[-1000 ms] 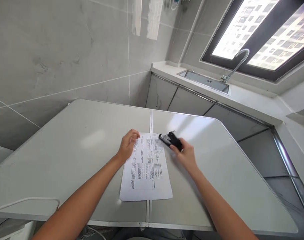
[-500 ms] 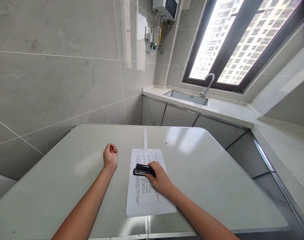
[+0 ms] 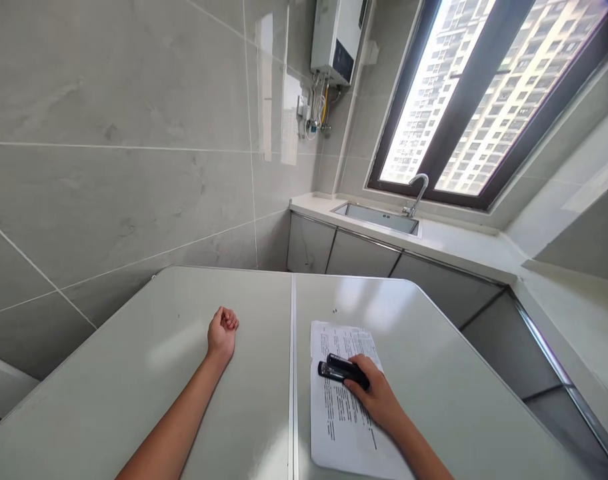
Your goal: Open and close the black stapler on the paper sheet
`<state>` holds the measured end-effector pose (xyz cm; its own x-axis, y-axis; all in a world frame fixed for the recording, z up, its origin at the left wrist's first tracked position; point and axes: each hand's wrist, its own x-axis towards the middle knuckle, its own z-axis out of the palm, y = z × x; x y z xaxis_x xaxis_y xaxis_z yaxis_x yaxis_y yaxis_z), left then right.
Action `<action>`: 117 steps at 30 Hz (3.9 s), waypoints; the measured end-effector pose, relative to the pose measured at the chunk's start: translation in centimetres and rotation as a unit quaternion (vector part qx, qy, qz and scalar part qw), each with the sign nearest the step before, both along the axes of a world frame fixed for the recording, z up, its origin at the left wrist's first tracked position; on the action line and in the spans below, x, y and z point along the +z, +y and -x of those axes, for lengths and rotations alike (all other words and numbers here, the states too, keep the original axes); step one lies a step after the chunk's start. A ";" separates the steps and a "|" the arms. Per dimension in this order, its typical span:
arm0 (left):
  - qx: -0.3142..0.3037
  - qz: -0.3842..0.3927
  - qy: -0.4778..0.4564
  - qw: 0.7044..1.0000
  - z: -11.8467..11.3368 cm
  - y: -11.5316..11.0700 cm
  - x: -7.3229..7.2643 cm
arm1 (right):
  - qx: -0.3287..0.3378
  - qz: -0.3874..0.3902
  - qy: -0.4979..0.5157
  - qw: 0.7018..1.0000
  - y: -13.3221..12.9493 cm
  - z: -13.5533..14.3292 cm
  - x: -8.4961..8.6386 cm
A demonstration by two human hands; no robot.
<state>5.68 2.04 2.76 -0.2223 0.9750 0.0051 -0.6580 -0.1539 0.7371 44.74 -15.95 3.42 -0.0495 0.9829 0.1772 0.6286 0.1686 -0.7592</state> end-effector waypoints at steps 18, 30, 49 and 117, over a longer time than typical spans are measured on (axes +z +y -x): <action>-0.008 0.017 0.264 0.964 -1.0 -0.6 -1.0 | -0.019 -0.009 0.017 1.000 1.1 -1.1 -2.8; -0.032 0.019 0.409 0.912 -0.8 -2.2 0.7 | -0.030 0.006 0.021 0.999 1.7 -2.0 -2.1; -0.108 -0.111 0.708 0.689 0.7 -7.5 0.7 | -0.019 0.011 0.038 0.999 1.0 -2.4 -1.1; 0.047 -0.013 0.516 0.855 4.9 -6.4 -0.2 | -0.151 -0.070 -0.024 0.986 13.5 1.4 -0.4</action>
